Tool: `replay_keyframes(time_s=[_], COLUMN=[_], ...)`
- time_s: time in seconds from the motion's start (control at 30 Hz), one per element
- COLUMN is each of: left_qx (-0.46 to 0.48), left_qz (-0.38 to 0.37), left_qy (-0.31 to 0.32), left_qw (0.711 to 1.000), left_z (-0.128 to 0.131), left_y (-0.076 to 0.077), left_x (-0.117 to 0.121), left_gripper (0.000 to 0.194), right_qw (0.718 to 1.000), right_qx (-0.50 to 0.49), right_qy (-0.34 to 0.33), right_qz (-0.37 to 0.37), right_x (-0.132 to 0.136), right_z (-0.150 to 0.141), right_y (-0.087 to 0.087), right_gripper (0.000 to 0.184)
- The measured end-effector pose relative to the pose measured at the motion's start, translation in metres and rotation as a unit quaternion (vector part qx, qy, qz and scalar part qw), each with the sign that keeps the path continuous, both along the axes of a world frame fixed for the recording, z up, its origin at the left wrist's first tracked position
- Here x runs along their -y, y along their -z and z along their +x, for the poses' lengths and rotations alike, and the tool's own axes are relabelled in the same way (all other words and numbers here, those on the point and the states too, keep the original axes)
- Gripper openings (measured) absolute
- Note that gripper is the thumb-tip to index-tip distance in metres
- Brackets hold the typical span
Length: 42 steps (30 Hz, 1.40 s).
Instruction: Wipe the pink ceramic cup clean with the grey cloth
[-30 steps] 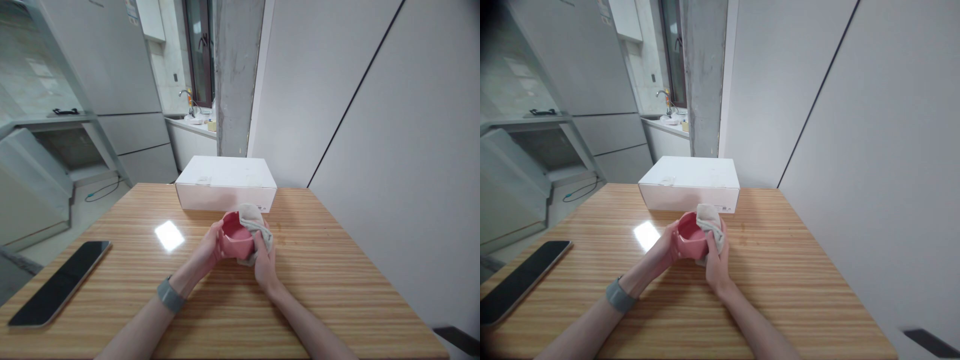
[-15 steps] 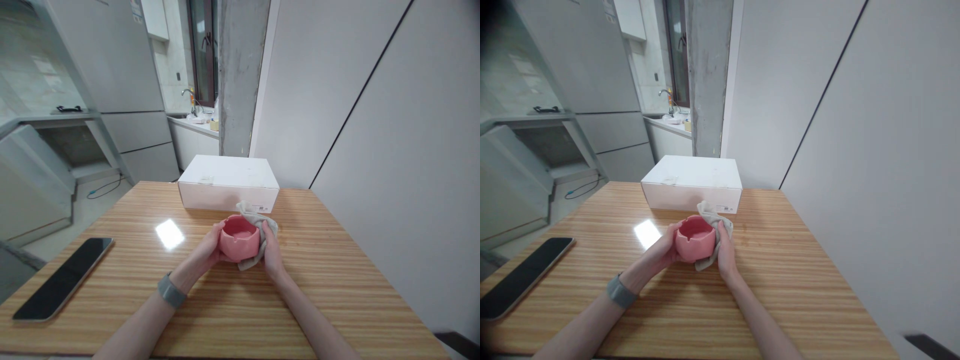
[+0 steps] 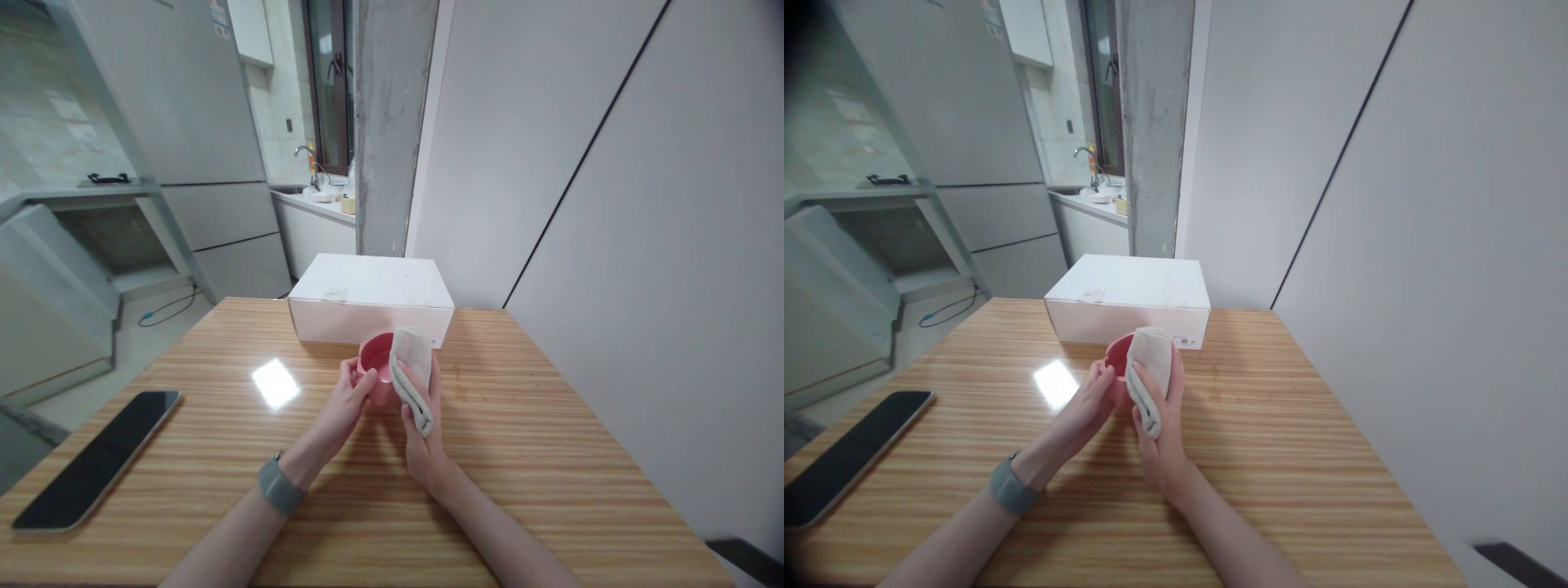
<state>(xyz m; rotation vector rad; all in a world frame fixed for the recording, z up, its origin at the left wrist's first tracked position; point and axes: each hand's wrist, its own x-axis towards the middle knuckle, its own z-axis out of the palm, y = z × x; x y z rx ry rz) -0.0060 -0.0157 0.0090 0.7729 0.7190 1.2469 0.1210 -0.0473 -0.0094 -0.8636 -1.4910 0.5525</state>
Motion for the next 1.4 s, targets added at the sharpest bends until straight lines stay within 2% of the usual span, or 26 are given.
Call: replay_keyframes(time_s=[0.1, 0.27, 0.4, 0.53, 0.83, 1.0, 1.1, 1.27, 1.4], left_qx=[-0.102, -0.237, -0.288, -0.303, -0.367, -0.389, -0.410, -0.408, -0.409], left_qz=[0.061, 0.160, 0.206, 0.258, 0.339, 0.363, 0.373, 0.347, 0.340], left_qy=[-0.027, -0.031, -0.038, -0.063, -0.102, -0.130, -0.157, -0.216, -0.232], left_qw=[0.993, 0.958, 0.934, 0.915, 0.860, 0.837, 0.817, 0.816, 0.815], left_z=[-0.004, -0.009, -0.009, -0.007, -0.007, -0.005, -0.004, -0.005, -0.006], left_y=[0.001, 0.003, 0.008, 0.010, 0.003, 0.003, 0.002, -0.001, -0.003], left_x=[-0.002, -0.005, -0.005, -0.005, -0.003, 0.001, 0.002, 0.001, 0.000], left_gripper=[0.045, 0.083, 0.091, 0.092, 0.096, 0.103, 0.106, 0.105, 0.099], right_qw=[0.994, 0.955, 0.898, 0.843, 0.823, 0.787, 0.775, 0.752, 0.741], right_qx=[-0.100, -0.256, -0.376, -0.456, -0.430, -0.443, -0.424, -0.395, -0.406], right_qy=[-0.017, -0.032, -0.019, -0.076, -0.193, -0.249, -0.278, -0.335, -0.322], right_qz=[-0.049, -0.148, -0.227, -0.274, -0.316, -0.350, -0.378, -0.408, -0.428], right_x=[-0.003, -0.016, -0.026, -0.031, -0.034, -0.032, -0.029, -0.021, -0.019], right_z=[0.001, 0.003, 0.007, 0.010, 0.013, 0.014, 0.013, 0.004, 0.001], right_y=[0.000, -0.003, -0.005, -0.010, -0.016, -0.016, -0.015, -0.013, -0.012], right_gripper=[0.041, 0.041, 0.037, 0.034, 0.041, 0.037, 0.037, 0.028, 0.028])
